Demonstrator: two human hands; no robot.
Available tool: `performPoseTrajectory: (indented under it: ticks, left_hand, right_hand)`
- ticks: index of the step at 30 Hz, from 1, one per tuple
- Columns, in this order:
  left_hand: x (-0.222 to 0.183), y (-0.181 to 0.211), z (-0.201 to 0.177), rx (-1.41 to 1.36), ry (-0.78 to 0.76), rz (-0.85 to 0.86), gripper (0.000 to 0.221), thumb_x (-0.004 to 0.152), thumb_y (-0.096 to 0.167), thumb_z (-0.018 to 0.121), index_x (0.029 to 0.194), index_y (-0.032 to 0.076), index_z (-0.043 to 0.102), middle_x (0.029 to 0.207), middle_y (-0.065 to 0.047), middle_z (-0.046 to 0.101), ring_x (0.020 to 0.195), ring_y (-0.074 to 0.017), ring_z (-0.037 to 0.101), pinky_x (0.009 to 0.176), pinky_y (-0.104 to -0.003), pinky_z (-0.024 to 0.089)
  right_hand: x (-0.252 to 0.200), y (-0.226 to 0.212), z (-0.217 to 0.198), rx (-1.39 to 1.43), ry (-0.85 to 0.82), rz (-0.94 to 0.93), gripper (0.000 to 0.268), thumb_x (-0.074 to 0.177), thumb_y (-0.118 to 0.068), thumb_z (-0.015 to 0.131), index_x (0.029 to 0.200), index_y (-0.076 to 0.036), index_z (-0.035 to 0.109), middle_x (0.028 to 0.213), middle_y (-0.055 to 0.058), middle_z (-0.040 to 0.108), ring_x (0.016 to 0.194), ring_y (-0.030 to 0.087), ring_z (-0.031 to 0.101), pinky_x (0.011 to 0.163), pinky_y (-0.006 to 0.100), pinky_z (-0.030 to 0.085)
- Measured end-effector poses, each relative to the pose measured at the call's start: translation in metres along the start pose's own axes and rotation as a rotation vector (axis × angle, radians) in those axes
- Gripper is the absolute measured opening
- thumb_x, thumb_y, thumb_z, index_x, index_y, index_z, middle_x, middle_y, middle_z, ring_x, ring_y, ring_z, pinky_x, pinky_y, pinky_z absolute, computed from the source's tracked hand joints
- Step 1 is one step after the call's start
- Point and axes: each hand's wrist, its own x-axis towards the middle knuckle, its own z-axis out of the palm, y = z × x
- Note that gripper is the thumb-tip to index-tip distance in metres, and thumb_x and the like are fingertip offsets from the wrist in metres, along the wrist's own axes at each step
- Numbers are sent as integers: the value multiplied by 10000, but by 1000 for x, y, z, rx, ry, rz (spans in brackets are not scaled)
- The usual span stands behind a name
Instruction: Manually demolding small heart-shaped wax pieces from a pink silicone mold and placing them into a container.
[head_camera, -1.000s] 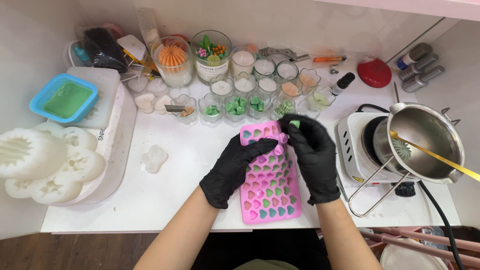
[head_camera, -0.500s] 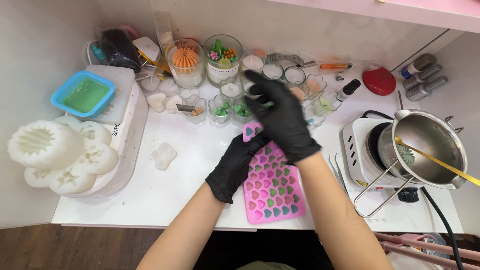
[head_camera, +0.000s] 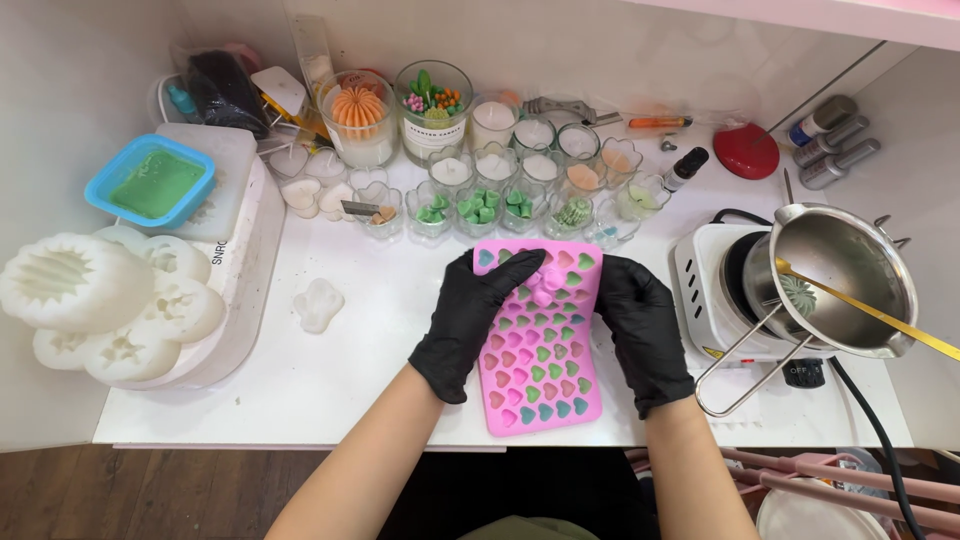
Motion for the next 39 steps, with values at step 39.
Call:
performPoseTrajectory:
  ticks: [39]
  left_hand:
    - [4, -26, 22, 540, -138, 558, 313, 1014, 132, 694, 1325, 94, 677, 1107, -60, 754, 959, -142, 703, 879, -286, 571]
  right_hand:
    - [1, 62, -16, -254, -58, -258, 372, 884, 37, 743, 1229, -42, 629, 1143, 18, 694, 1056, 109, 679, 925, 282, 576]
